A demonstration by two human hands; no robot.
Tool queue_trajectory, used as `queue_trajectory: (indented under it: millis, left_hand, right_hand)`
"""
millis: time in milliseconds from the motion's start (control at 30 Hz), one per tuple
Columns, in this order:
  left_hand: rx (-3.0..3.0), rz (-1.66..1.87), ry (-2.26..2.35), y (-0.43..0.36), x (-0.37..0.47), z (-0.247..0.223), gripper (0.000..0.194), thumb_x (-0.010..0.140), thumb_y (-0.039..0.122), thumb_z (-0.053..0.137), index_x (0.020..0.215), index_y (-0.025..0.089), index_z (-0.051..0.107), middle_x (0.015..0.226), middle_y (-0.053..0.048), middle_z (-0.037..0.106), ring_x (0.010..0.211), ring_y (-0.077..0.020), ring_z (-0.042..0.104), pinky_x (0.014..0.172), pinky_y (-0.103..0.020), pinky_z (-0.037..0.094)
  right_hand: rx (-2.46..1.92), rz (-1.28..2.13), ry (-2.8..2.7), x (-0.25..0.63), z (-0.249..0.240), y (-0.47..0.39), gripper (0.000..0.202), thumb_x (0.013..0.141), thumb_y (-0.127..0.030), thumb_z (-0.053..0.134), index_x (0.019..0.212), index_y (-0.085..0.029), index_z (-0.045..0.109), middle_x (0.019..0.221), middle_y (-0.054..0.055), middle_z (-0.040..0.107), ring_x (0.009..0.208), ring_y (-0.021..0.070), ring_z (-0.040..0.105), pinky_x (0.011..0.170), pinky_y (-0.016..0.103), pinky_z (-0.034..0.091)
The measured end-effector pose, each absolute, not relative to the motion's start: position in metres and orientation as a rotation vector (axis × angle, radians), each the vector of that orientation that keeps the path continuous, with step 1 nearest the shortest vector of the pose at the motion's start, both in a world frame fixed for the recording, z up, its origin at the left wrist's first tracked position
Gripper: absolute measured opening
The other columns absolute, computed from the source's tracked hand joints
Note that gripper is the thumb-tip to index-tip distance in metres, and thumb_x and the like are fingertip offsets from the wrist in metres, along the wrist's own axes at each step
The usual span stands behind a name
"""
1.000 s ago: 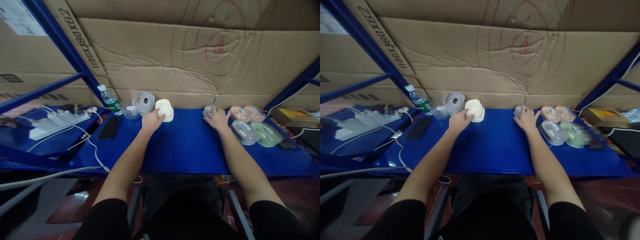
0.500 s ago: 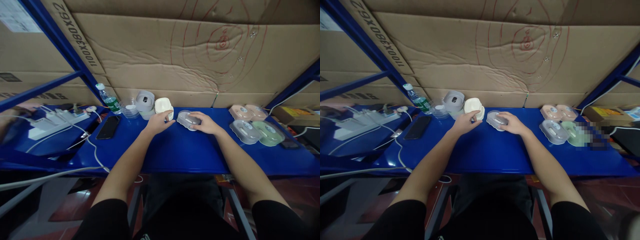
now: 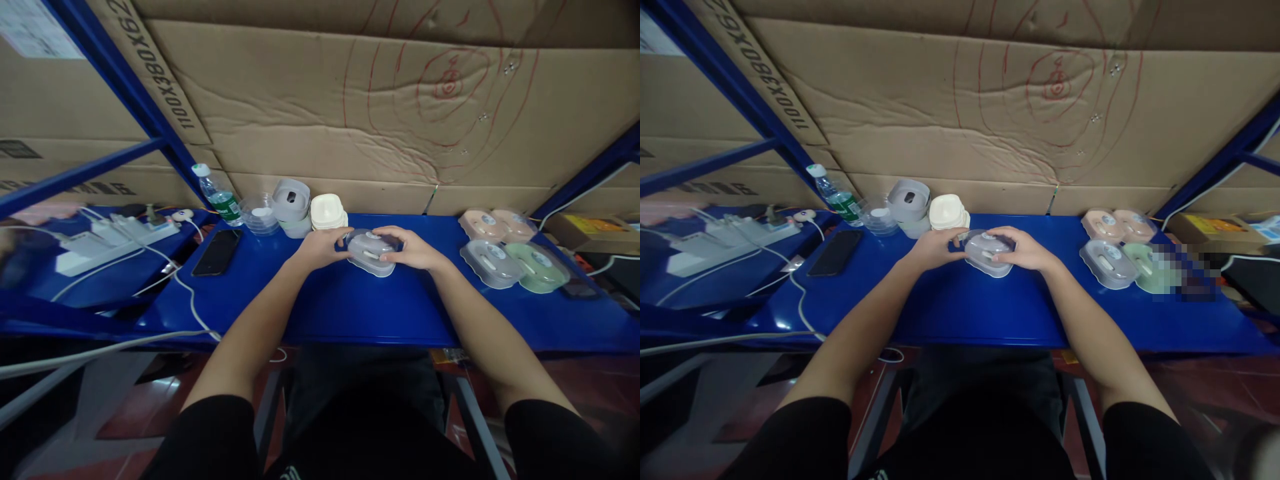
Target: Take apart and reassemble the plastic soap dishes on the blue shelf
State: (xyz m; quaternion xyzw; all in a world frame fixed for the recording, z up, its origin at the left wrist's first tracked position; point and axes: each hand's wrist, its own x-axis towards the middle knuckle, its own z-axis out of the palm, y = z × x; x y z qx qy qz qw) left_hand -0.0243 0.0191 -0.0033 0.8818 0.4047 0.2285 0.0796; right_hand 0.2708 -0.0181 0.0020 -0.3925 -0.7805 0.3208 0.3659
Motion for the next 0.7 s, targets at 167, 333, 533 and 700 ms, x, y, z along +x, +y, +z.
queue_trajectory:
  millis: [167, 333, 533, 700]
  left_hand:
    - [2.678, 0.743, 1.168, 0.016, -0.022, 0.000, 0.055, 0.091, 0.041, 0.078, 0.143, 0.028, 0.066, 0.114, -0.006, 0.079, 0.103, -0.0219, 0.075, 0.088, -0.033, 0.057]
    - [2.674, 1.027, 1.216, 0.003, -0.014, 0.007, 0.034, 0.102, 0.035, 0.059, 0.131, 0.023, 0.074, 0.111, -0.007, 0.079, 0.102, -0.0199, 0.075, 0.084, -0.030, 0.057]
    - [2.433, 1.455, 1.467, 0.004, -0.023, 0.015, 0.035, 0.103, 0.033, 0.049, 0.118, 0.020, 0.078, 0.109, -0.010, 0.081, 0.099, -0.0212, 0.075, 0.091, -0.034, 0.058]
    - [1.766, 2.073, 1.796, 0.035, -0.077, 0.030, 0.031, 0.101, 0.028, 0.048, 0.113, 0.018, 0.075, 0.105, -0.008, 0.079, 0.101, -0.0217, 0.073, 0.095, -0.036, 0.056]
  right_hand:
    - [-1.042, 0.732, -1.799, 0.265, 0.002, -0.018, 0.060, 0.083, -0.072, 0.079, 0.123, -0.027, 0.075, 0.128, 0.009, 0.077, 0.116, 0.0306, 0.075, 0.106, 0.054, 0.059]
    - [-0.992, 0.615, -1.608, 0.253, 0.003, -0.026, 0.073, 0.091, -0.087, 0.053, 0.127, -0.026, 0.071, 0.114, 0.011, 0.080, 0.107, 0.0315, 0.077, 0.092, 0.051, 0.065]
    - [-0.993, 0.558, -1.764, 0.240, 0.010, -0.042, 0.086, 0.094, -0.089, 0.042, 0.159, -0.033, 0.048, 0.145, 0.014, 0.068, 0.121, 0.0345, 0.071, 0.099, 0.055, 0.062]
    - [-1.057, 0.334, -1.887, 0.245, 0.009, -0.038, 0.074, 0.097, -0.076, 0.055, 0.154, -0.028, 0.054, 0.136, 0.013, 0.073, 0.116, 0.0320, 0.072, 0.104, 0.054, 0.059]
